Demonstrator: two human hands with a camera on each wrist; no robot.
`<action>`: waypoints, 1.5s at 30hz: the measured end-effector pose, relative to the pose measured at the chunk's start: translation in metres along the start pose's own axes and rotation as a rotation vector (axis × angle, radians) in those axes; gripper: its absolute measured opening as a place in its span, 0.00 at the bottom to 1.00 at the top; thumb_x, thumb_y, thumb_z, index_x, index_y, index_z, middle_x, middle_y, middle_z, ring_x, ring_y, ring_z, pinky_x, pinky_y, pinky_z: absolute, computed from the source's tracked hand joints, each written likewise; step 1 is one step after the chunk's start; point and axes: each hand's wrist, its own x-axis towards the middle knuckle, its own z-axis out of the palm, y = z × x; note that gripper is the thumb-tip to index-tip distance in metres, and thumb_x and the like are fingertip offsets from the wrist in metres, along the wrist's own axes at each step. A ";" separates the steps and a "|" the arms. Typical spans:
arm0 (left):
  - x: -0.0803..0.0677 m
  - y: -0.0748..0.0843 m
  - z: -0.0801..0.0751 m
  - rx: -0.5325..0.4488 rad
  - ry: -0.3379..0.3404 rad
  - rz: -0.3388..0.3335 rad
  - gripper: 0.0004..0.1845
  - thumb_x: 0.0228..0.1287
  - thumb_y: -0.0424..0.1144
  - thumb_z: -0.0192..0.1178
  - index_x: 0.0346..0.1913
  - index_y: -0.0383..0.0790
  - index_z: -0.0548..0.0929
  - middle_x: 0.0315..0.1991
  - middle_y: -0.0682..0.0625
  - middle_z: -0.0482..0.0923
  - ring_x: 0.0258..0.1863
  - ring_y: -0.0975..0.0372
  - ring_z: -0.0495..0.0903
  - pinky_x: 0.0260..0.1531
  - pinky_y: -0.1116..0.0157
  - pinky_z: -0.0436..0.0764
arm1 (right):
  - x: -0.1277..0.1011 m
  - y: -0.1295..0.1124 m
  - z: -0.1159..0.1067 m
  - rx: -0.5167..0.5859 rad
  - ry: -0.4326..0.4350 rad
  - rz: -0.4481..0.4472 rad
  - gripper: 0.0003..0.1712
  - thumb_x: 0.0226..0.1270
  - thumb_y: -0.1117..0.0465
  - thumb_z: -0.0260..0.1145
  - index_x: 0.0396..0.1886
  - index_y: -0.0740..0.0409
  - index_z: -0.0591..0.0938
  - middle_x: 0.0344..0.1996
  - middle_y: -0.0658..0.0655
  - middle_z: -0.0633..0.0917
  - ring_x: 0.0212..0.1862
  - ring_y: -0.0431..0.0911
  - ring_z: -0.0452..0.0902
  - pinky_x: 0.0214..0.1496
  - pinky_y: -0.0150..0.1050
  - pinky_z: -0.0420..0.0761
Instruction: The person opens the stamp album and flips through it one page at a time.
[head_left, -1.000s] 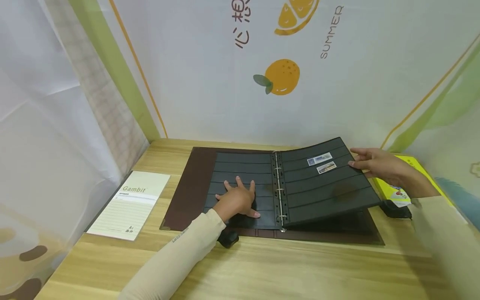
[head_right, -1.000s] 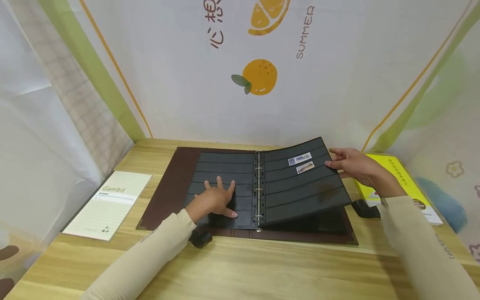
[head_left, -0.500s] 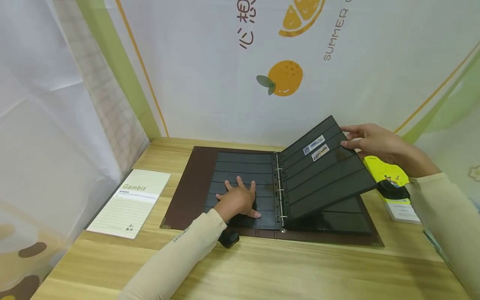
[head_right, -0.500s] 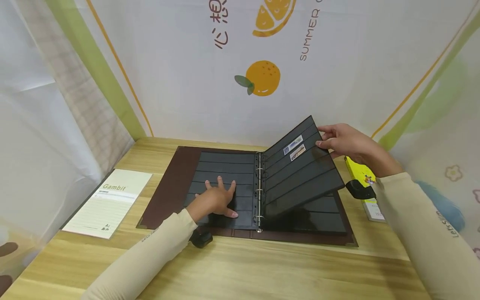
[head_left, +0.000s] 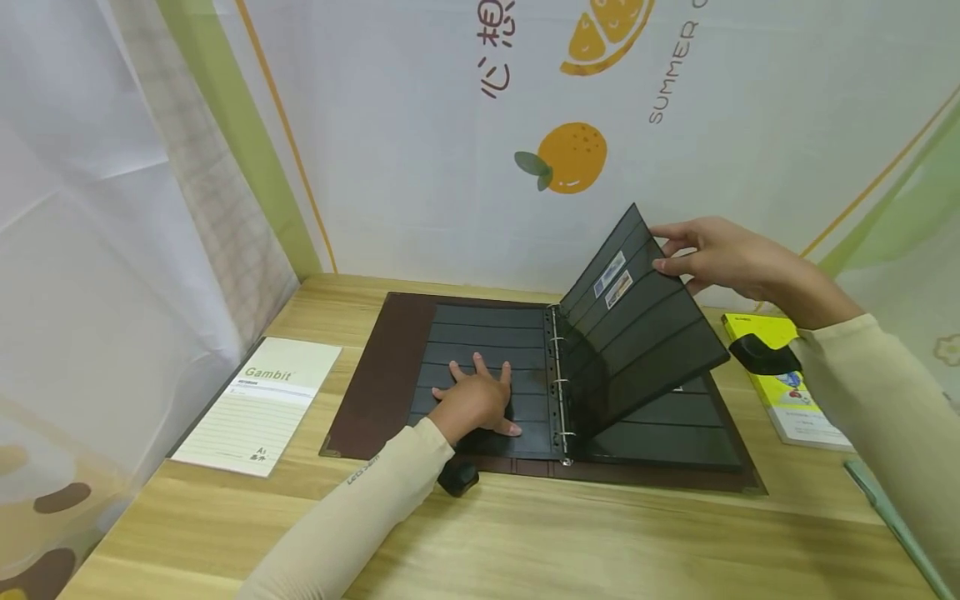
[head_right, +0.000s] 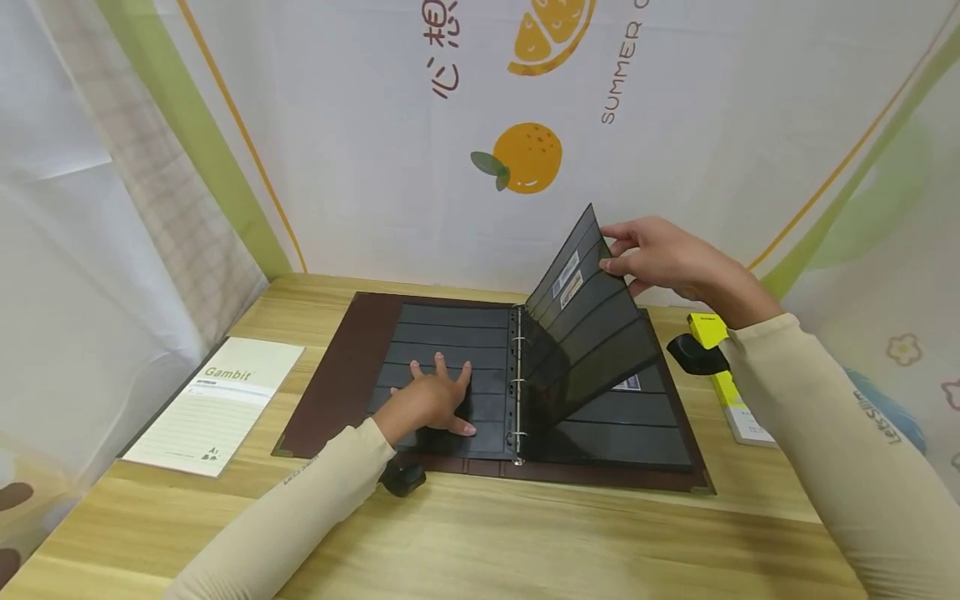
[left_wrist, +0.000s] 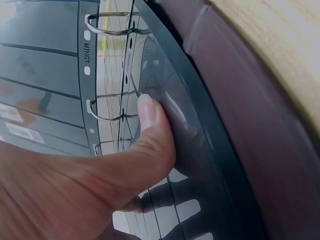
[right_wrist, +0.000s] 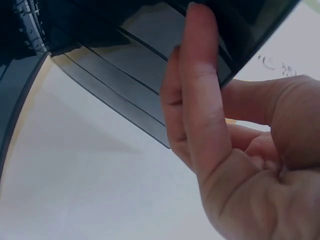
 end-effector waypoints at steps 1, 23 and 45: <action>0.000 0.000 0.000 -0.002 -0.001 0.000 0.57 0.59 0.65 0.65 0.83 0.60 0.40 0.83 0.38 0.32 0.80 0.34 0.39 0.66 0.31 0.65 | 0.000 -0.004 0.000 -0.002 0.002 -0.004 0.39 0.78 0.62 0.59 0.81 0.61 0.53 0.60 0.70 0.72 0.49 0.51 0.77 0.38 0.32 0.85; 0.002 0.000 0.003 0.009 -0.008 -0.001 0.57 0.59 0.65 0.64 0.83 0.60 0.39 0.83 0.38 0.31 0.80 0.34 0.38 0.66 0.31 0.65 | 0.022 -0.045 0.012 -0.020 -0.014 -0.039 0.38 0.77 0.60 0.60 0.80 0.63 0.57 0.63 0.71 0.73 0.41 0.50 0.75 0.35 0.33 0.84; -0.001 -0.004 0.000 0.173 0.086 0.043 0.57 0.56 0.73 0.61 0.83 0.58 0.45 0.82 0.38 0.43 0.77 0.34 0.54 0.57 0.39 0.80 | 0.022 -0.063 0.031 -0.039 -0.022 -0.063 0.39 0.75 0.62 0.61 0.79 0.66 0.56 0.60 0.72 0.75 0.29 0.44 0.79 0.34 0.34 0.84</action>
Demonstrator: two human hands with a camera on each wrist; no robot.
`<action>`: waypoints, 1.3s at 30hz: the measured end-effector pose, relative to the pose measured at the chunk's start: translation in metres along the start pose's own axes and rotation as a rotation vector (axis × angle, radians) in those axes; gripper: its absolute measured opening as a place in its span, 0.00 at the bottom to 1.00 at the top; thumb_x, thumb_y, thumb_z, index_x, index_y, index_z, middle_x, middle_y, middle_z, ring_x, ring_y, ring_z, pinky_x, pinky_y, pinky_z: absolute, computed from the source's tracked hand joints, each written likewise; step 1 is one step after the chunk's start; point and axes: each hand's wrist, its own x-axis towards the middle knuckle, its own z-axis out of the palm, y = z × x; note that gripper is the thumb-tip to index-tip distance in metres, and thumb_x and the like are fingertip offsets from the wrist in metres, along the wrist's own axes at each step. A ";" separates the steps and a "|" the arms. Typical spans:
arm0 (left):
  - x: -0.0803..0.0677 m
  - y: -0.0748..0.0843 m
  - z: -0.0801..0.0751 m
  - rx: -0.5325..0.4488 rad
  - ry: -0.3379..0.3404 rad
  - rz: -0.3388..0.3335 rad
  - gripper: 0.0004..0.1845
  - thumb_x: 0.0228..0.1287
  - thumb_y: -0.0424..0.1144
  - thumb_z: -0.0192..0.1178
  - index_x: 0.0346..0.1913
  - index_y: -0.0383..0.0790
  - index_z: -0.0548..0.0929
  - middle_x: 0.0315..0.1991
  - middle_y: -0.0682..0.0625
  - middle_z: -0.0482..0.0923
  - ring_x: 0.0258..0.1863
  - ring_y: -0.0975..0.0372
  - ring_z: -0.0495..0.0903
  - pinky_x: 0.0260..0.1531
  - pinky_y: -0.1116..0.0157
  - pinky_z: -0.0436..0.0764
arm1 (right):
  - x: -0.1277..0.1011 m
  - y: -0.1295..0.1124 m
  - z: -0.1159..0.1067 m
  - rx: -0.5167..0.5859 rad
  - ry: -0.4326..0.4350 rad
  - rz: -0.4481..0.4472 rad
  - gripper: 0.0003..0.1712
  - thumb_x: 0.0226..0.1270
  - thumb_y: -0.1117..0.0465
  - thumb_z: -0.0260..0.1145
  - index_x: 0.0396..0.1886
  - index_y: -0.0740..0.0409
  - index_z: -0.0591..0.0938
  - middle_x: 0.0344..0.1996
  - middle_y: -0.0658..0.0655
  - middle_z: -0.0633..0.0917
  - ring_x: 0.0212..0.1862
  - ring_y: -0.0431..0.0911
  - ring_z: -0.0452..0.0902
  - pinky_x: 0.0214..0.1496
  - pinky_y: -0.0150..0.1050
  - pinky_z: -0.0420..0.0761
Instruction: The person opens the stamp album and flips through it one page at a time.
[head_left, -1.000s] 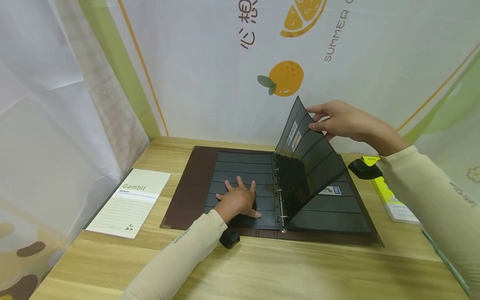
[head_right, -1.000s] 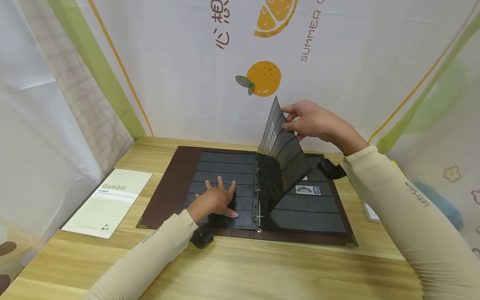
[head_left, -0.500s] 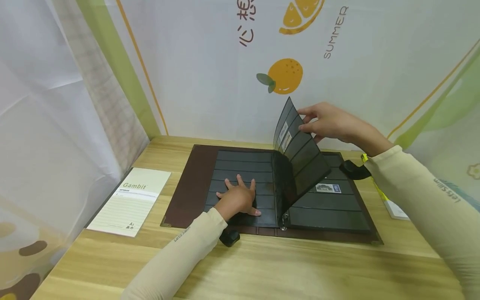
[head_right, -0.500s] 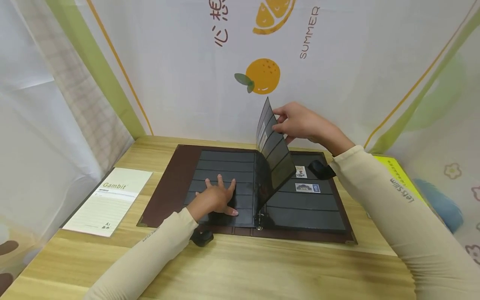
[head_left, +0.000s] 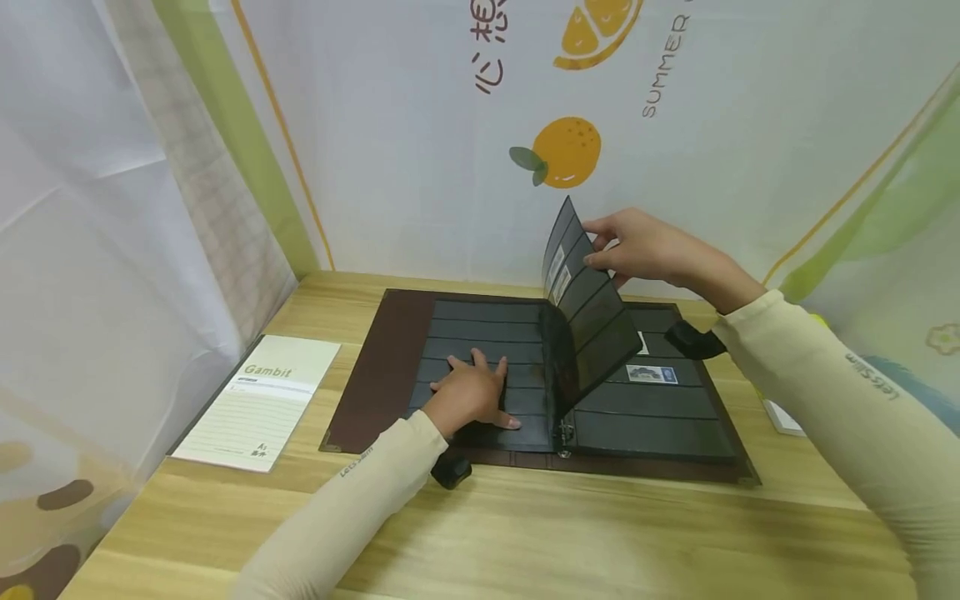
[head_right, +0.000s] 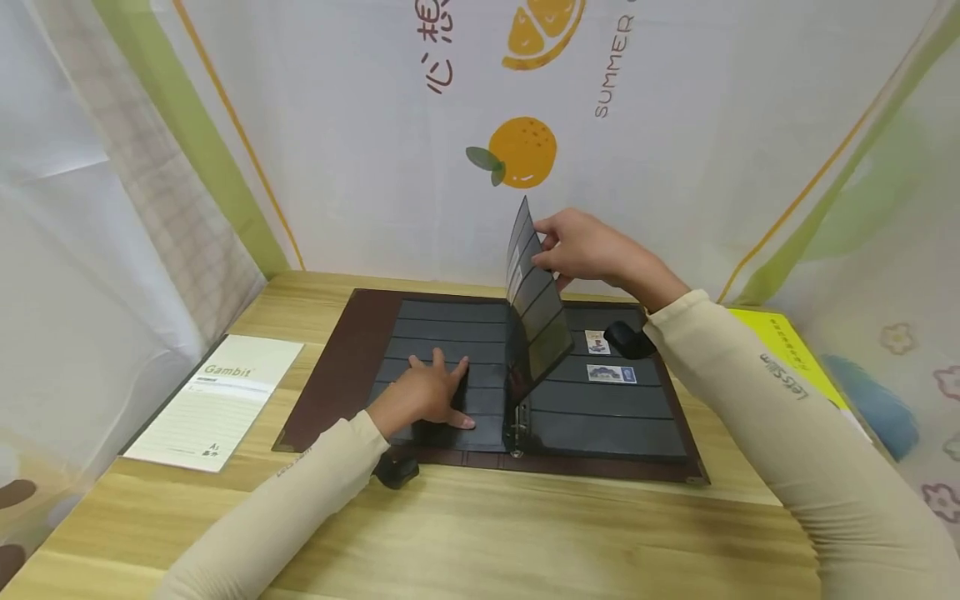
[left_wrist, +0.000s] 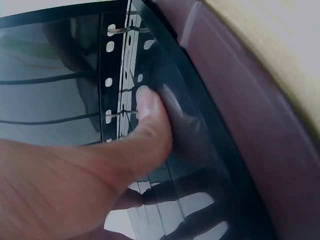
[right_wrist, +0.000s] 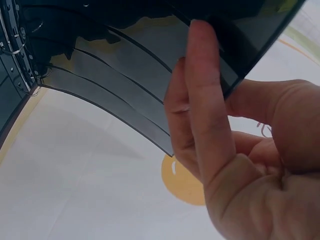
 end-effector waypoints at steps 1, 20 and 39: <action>0.000 -0.001 -0.001 0.001 0.013 0.009 0.58 0.55 0.73 0.62 0.83 0.58 0.46 0.82 0.38 0.45 0.76 0.34 0.56 0.56 0.40 0.81 | -0.001 0.000 0.000 -0.007 0.003 0.006 0.39 0.75 0.62 0.61 0.79 0.66 0.57 0.59 0.72 0.76 0.29 0.45 0.79 0.34 0.34 0.84; -0.069 0.020 -0.119 -0.883 0.291 0.481 0.38 0.76 0.62 0.48 0.73 0.34 0.65 0.34 0.44 0.82 0.27 0.52 0.88 0.34 0.60 0.85 | 0.011 -0.023 -0.001 -0.022 0.020 -0.080 0.11 0.73 0.65 0.57 0.28 0.62 0.72 0.23 0.56 0.78 0.25 0.45 0.86 0.35 0.37 0.86; -0.074 -0.032 -0.099 -0.929 0.233 0.312 0.33 0.78 0.34 0.43 0.82 0.44 0.50 0.81 0.44 0.52 0.61 0.52 0.79 0.38 0.61 0.77 | 0.005 0.098 0.035 -0.092 0.028 -0.031 0.31 0.79 0.59 0.56 0.70 0.79 0.67 0.54 0.77 0.82 0.50 0.64 0.85 0.50 0.53 0.85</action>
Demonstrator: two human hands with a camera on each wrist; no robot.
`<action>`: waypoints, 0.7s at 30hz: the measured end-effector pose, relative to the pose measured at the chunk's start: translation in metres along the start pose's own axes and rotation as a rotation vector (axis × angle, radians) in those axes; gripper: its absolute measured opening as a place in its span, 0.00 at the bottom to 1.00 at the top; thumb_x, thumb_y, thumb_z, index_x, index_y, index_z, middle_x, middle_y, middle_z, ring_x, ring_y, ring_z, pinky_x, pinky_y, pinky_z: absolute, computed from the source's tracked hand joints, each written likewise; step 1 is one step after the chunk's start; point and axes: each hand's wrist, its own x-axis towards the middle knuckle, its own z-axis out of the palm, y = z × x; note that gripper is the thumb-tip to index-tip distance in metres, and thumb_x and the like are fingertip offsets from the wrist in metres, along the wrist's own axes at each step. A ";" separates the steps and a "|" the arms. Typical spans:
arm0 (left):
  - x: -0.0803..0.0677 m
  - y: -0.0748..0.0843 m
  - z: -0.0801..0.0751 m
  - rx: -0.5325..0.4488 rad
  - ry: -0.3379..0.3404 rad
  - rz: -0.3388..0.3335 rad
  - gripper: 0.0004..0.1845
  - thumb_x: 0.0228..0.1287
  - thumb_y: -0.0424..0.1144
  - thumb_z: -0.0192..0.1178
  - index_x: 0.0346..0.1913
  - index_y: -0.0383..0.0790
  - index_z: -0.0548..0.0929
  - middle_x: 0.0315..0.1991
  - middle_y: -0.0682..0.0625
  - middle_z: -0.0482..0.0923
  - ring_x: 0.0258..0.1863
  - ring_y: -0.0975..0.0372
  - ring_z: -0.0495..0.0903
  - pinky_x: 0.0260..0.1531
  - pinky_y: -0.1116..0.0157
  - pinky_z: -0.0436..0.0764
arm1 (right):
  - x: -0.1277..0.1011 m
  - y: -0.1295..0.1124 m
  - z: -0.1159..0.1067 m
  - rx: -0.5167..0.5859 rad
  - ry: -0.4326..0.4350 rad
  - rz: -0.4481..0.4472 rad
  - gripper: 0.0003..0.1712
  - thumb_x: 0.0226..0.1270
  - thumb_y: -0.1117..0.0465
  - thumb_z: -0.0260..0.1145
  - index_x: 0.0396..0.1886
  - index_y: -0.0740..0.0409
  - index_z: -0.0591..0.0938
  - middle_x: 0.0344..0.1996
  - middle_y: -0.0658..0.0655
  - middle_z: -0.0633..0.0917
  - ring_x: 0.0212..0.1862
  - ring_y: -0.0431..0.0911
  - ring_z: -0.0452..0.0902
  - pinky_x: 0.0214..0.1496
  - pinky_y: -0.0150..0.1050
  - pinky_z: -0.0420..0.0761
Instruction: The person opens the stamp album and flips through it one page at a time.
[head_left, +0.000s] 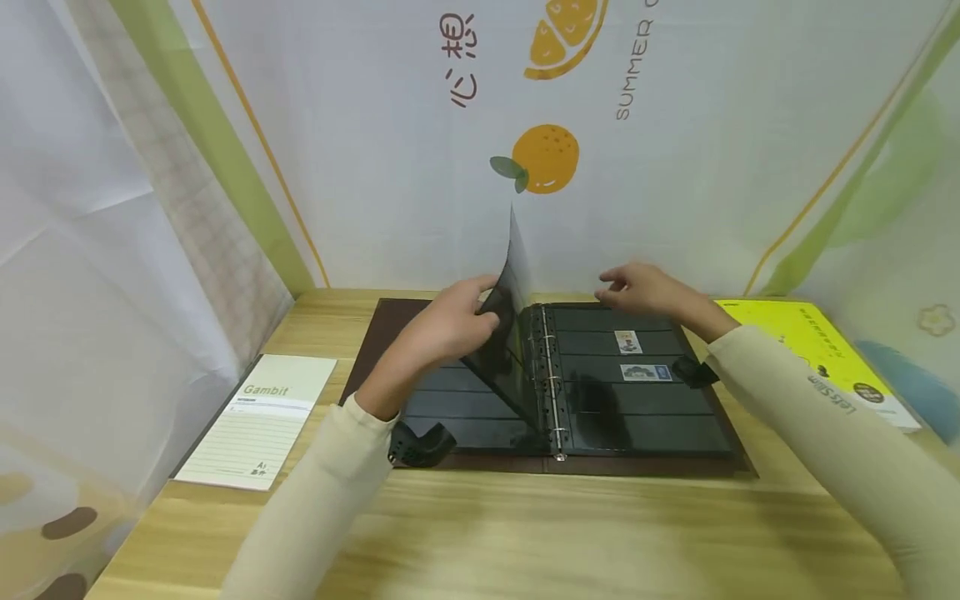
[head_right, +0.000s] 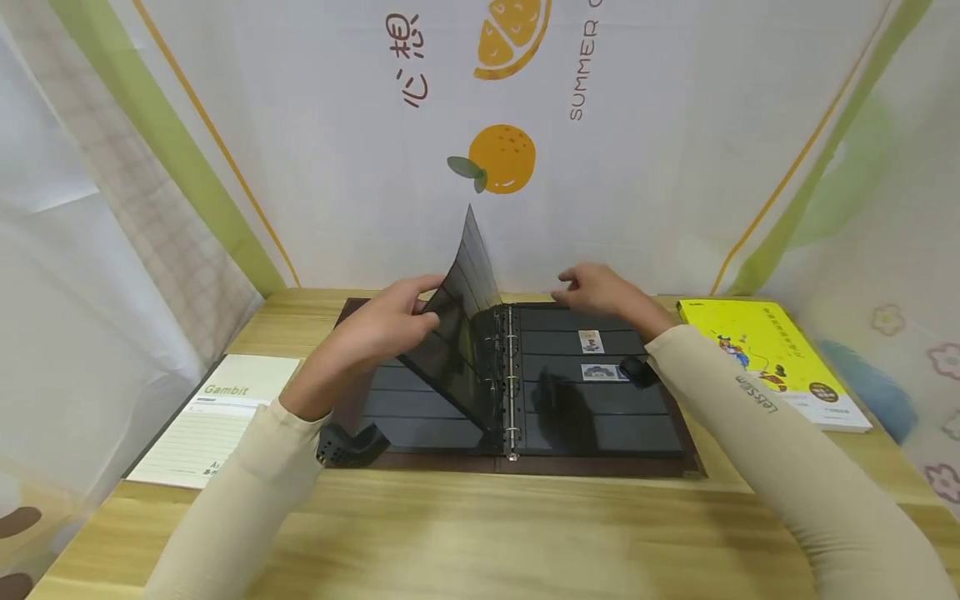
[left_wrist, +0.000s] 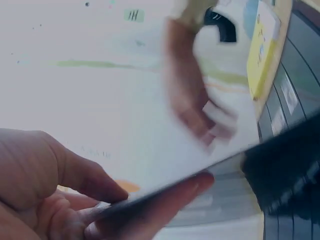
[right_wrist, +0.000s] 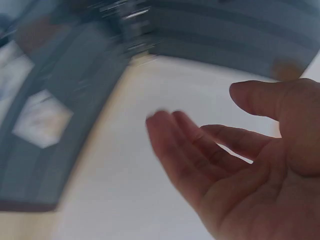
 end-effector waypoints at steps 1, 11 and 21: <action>-0.002 -0.007 -0.003 0.001 0.006 -0.006 0.34 0.77 0.33 0.44 0.82 0.44 0.50 0.81 0.43 0.53 0.70 0.50 0.71 0.39 0.59 0.74 | -0.002 0.014 0.005 -0.032 -0.006 0.011 0.31 0.78 0.59 0.57 0.69 0.80 0.67 0.55 0.78 0.81 0.53 0.67 0.83 0.53 0.56 0.84; -0.010 -0.072 -0.013 0.116 0.098 -0.172 0.37 0.75 0.39 0.49 0.80 0.32 0.50 0.79 0.35 0.54 0.77 0.42 0.60 0.64 0.46 0.73 | -0.023 0.109 0.036 -0.203 -0.087 0.137 0.50 0.66 0.48 0.70 0.70 0.83 0.63 0.68 0.84 0.65 0.69 0.78 0.62 0.68 0.69 0.67; -0.004 -0.112 -0.002 0.236 0.102 -0.283 0.39 0.69 0.40 0.64 0.74 0.23 0.61 0.63 0.29 0.76 0.37 0.52 0.84 0.43 0.55 0.82 | -0.028 0.116 0.048 -0.154 -0.132 0.146 0.55 0.61 0.47 0.75 0.73 0.80 0.61 0.69 0.87 0.59 0.68 0.79 0.58 0.68 0.72 0.65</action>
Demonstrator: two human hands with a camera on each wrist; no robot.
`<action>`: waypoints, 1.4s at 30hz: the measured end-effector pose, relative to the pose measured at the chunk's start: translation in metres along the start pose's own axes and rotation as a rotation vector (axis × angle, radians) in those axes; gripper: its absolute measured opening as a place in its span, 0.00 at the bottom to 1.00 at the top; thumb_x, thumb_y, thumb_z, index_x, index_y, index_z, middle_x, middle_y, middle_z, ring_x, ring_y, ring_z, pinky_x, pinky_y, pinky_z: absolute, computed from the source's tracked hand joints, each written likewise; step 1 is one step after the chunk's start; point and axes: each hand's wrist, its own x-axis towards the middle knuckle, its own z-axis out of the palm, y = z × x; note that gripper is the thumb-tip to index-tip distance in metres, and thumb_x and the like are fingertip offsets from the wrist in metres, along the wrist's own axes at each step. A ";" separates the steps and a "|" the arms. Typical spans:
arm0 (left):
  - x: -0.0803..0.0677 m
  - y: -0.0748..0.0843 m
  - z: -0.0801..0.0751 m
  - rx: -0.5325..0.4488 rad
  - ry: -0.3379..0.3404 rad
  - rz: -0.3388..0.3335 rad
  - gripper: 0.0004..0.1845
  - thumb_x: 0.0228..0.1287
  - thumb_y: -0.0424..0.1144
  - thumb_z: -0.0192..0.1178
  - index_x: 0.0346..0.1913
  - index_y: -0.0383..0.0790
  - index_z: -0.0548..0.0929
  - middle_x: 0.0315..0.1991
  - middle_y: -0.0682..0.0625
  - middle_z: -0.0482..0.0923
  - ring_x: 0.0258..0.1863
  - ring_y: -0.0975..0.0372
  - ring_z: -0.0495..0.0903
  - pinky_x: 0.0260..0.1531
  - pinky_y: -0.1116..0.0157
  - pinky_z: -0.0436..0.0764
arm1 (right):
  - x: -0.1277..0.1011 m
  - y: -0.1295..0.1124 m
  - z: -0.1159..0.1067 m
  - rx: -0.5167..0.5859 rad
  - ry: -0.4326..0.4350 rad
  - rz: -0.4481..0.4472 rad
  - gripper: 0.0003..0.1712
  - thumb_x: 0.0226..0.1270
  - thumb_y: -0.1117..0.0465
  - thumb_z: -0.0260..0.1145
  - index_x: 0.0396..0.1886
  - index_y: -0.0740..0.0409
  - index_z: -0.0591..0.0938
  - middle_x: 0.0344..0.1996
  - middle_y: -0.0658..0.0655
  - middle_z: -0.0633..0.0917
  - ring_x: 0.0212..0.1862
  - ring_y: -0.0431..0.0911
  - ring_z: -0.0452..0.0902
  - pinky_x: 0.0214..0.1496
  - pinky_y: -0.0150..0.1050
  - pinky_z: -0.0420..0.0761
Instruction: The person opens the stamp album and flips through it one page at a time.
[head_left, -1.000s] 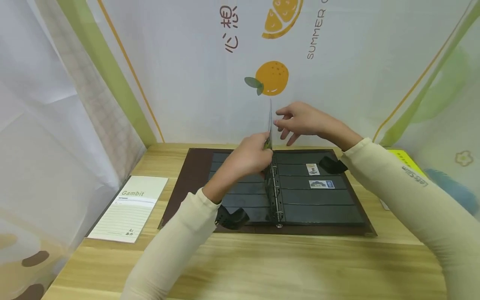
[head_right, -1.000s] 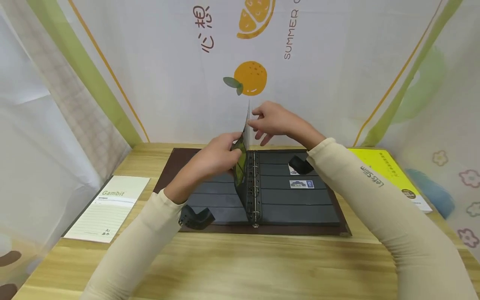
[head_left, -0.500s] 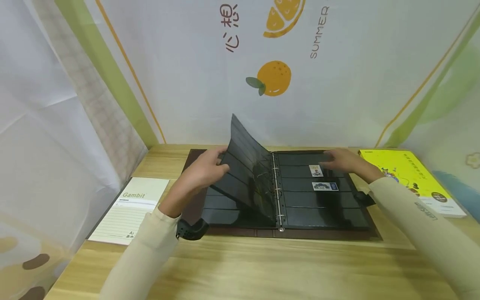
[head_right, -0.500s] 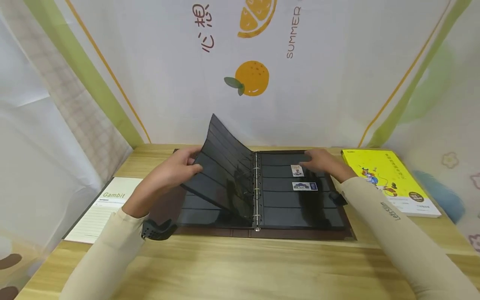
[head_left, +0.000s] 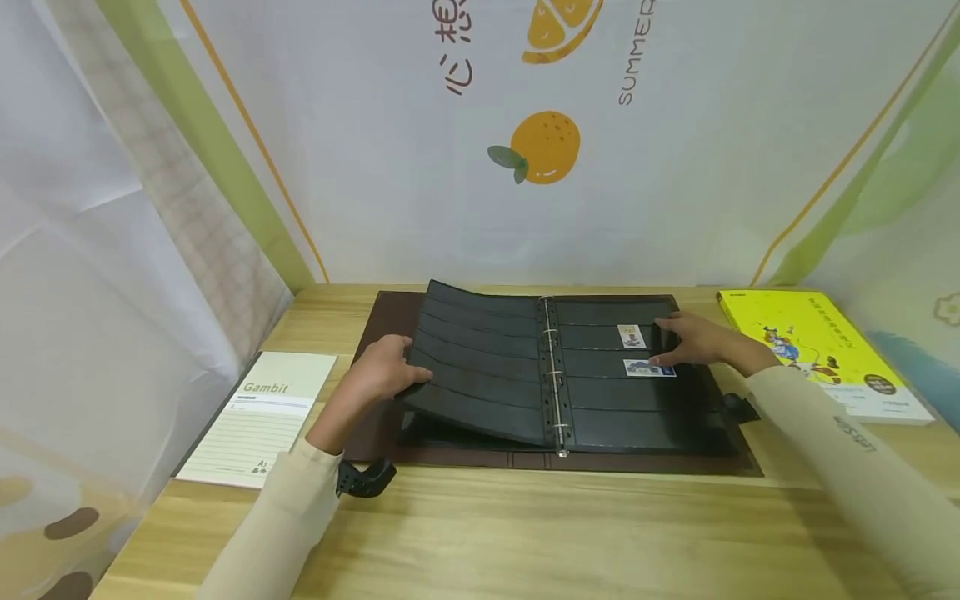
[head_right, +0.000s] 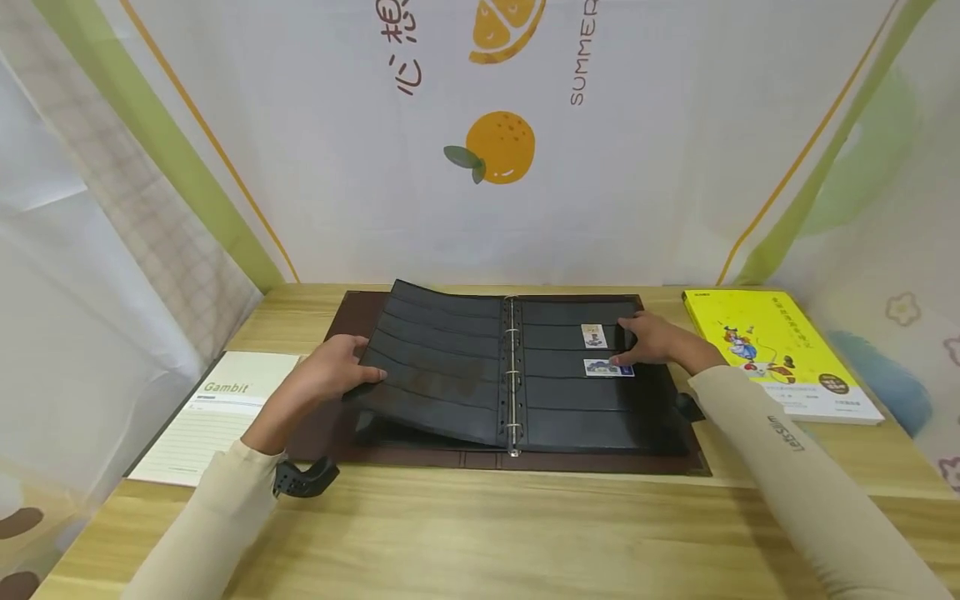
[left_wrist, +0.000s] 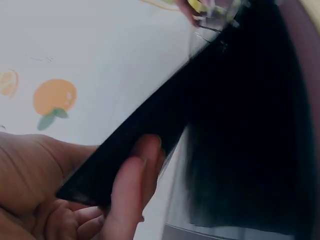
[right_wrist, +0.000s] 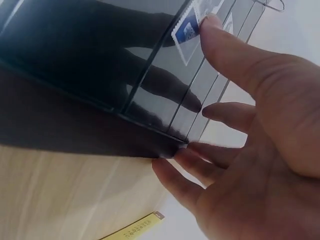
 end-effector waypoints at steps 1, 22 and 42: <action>0.002 -0.003 0.003 0.001 -0.012 -0.006 0.39 0.68 0.40 0.65 0.74 0.23 0.62 0.61 0.30 0.78 0.29 0.55 0.82 0.39 0.58 0.81 | 0.000 0.000 0.000 0.003 0.000 0.006 0.55 0.61 0.47 0.75 0.73 0.79 0.60 0.69 0.88 0.58 0.68 0.79 0.58 0.68 0.72 0.65; 0.006 -0.027 0.042 0.465 0.130 0.018 0.23 0.58 0.55 0.72 0.35 0.35 0.84 0.20 0.46 0.78 0.19 0.54 0.81 0.20 0.59 0.79 | 0.001 0.011 0.016 0.124 0.139 -0.041 0.60 0.56 0.51 0.78 0.75 0.78 0.55 0.71 0.85 0.59 0.70 0.77 0.56 0.70 0.73 0.60; 0.009 0.032 0.064 0.406 -0.243 0.198 0.55 0.56 0.65 0.69 0.82 0.56 0.52 0.82 0.35 0.40 0.77 0.28 0.39 0.64 0.25 0.57 | -0.001 0.013 -0.006 0.514 0.092 0.125 0.45 0.76 0.54 0.61 0.76 0.79 0.51 0.69 0.85 0.61 0.65 0.74 0.68 0.69 0.66 0.69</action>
